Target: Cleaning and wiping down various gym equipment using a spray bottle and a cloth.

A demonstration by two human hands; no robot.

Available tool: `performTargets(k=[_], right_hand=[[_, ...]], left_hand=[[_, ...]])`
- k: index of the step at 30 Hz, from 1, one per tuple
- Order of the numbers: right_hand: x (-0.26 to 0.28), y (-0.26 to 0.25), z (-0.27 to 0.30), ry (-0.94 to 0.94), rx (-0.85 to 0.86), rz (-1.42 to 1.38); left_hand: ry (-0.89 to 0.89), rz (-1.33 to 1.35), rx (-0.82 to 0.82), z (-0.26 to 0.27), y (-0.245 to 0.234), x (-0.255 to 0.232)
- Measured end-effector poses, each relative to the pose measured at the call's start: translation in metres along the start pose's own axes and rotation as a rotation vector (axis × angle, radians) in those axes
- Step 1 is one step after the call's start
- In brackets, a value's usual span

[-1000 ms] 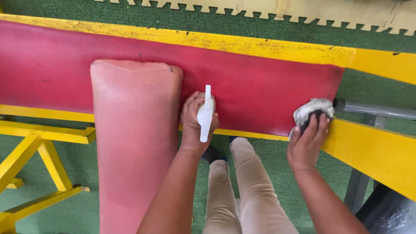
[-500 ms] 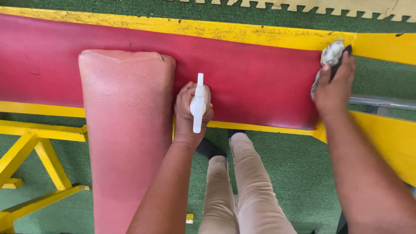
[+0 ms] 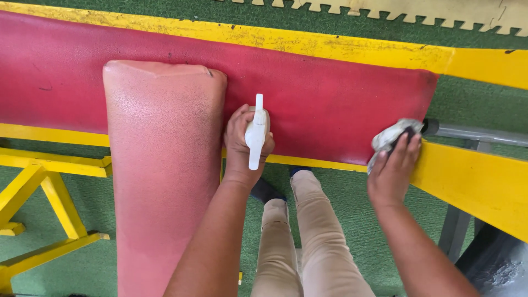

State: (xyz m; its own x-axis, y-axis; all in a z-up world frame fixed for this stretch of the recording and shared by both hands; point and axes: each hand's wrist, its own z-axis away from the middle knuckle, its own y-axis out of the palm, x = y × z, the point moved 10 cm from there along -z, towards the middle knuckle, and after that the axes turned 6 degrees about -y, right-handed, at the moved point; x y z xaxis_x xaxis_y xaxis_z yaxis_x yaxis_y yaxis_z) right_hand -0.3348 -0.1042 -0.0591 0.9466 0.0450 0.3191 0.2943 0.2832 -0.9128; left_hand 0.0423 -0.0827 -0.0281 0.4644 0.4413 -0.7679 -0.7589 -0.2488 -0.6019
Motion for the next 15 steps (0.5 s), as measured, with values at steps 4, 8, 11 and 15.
performTargets(k=[4, 8, 11, 15], right_hand=[[-0.024, -0.005, -0.058, 0.008, -0.025, -0.059], [-0.048, -0.014, -0.110, 0.130, -0.059, -0.264], [-0.053, -0.009, -0.118, 0.396, -0.045, -0.608], [-0.056, 0.000, -0.089, 0.311, -0.184, -0.562]], left_hand=[[-0.057, 0.090, 0.028, 0.003, 0.001, 0.006], [-0.051, 0.066, 0.013, 0.003, 0.004, 0.008], [-0.053, 0.085, -0.002, 0.004, 0.003, 0.009], [-0.065, -0.025, 0.002, 0.001, 0.000, 0.002]])
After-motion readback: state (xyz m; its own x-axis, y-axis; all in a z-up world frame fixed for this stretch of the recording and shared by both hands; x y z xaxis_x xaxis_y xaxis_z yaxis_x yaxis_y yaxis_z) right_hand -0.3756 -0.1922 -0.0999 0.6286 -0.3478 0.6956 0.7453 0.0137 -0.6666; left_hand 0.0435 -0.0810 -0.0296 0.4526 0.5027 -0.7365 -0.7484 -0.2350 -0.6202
